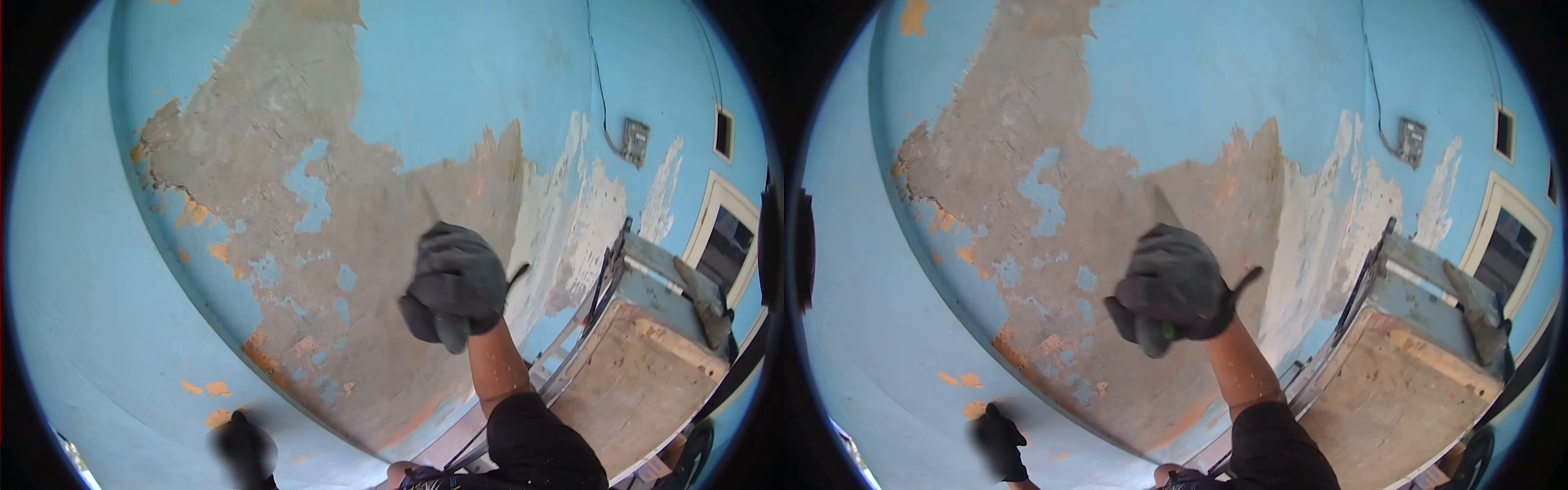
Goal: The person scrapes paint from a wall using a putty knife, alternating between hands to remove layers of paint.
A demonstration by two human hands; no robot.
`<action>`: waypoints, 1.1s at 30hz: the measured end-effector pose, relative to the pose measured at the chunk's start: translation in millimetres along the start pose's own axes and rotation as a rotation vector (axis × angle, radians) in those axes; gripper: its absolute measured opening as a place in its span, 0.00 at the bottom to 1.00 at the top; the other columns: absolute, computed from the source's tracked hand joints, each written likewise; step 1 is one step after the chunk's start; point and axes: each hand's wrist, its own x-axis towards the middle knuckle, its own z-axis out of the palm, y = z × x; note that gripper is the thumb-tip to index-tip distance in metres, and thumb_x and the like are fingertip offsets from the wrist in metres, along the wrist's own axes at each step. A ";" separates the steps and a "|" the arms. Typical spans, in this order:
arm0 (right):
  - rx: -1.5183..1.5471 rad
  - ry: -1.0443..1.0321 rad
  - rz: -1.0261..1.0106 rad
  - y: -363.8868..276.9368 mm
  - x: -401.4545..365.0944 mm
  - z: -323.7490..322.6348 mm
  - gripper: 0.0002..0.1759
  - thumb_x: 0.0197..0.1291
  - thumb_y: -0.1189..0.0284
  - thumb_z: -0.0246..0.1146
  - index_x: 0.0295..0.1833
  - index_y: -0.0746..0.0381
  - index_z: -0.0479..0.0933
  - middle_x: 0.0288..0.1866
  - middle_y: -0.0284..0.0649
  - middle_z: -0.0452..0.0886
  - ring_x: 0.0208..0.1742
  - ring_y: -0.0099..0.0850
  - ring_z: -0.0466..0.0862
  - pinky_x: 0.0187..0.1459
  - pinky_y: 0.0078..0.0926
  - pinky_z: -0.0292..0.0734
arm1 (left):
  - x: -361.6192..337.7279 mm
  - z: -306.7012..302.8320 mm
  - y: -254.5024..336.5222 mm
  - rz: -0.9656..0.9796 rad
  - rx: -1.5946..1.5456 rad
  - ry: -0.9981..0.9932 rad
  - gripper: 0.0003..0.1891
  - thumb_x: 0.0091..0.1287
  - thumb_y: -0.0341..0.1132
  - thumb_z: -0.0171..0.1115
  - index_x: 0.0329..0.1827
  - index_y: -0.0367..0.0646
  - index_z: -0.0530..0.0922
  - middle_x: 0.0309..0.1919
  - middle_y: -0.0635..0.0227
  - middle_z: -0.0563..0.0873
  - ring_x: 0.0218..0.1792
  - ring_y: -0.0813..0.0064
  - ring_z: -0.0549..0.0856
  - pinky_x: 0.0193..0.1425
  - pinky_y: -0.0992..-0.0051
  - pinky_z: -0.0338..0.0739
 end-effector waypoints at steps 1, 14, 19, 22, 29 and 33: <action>0.001 0.012 0.027 -3.0 -7.8 8.0 0.16 0.51 0.64 0.71 0.42 0.63 0.83 0.31 0.43 0.84 0.34 0.40 0.85 0.50 0.40 0.81 | -0.3 -0.8 -1.5 -0.002 0.026 -0.015 0.31 0.80 0.45 0.53 0.13 0.42 0.75 0.06 0.70 0.74 0.08 0.78 0.71 0.19 0.76 0.65; -0.132 -0.027 0.106 34.6 -27.1 16.6 0.29 0.66 0.43 0.55 0.65 0.45 0.79 0.57 0.36 0.84 0.58 0.35 0.82 0.64 0.42 0.71 | 1.8 4.9 -4.7 0.117 0.113 0.068 0.34 0.81 0.45 0.49 0.10 0.41 0.74 0.04 0.69 0.72 0.07 0.76 0.70 0.21 0.75 0.68; -0.440 0.160 0.155 35.4 -15.2 34.7 0.16 0.48 0.64 0.73 0.45 0.50 0.81 0.39 0.37 0.85 0.44 0.36 0.86 0.56 0.41 0.80 | 3.3 4.3 -9.2 0.096 0.096 0.136 0.35 0.81 0.47 0.48 0.10 0.41 0.74 0.03 0.69 0.73 0.06 0.75 0.69 0.21 0.75 0.69; -0.404 0.112 0.077 39.2 -11.2 35.2 0.26 0.52 0.52 0.66 0.53 0.54 0.77 0.46 0.40 0.83 0.51 0.38 0.82 0.61 0.42 0.75 | 5.3 2.4 -9.2 0.018 0.133 0.018 0.35 0.81 0.47 0.48 0.10 0.42 0.74 0.03 0.68 0.73 0.06 0.76 0.70 0.21 0.74 0.69; -0.316 0.013 -0.026 25.2 -18.4 37.1 0.53 0.58 0.26 0.52 0.70 0.62 0.69 0.59 0.46 0.80 0.66 0.42 0.75 0.71 0.44 0.67 | 2.8 0.0 -9.4 0.141 0.157 0.059 0.35 0.81 0.48 0.48 0.10 0.42 0.74 0.03 0.68 0.73 0.07 0.76 0.70 0.21 0.75 0.69; -0.072 -0.168 0.582 44.6 -38.5 38.8 0.55 0.57 0.24 0.49 0.71 0.62 0.69 0.63 0.46 0.78 0.68 0.42 0.74 0.71 0.43 0.68 | 3.0 2.2 -12.8 0.091 0.087 0.080 0.35 0.81 0.48 0.49 0.10 0.42 0.74 0.03 0.68 0.73 0.07 0.76 0.70 0.20 0.75 0.69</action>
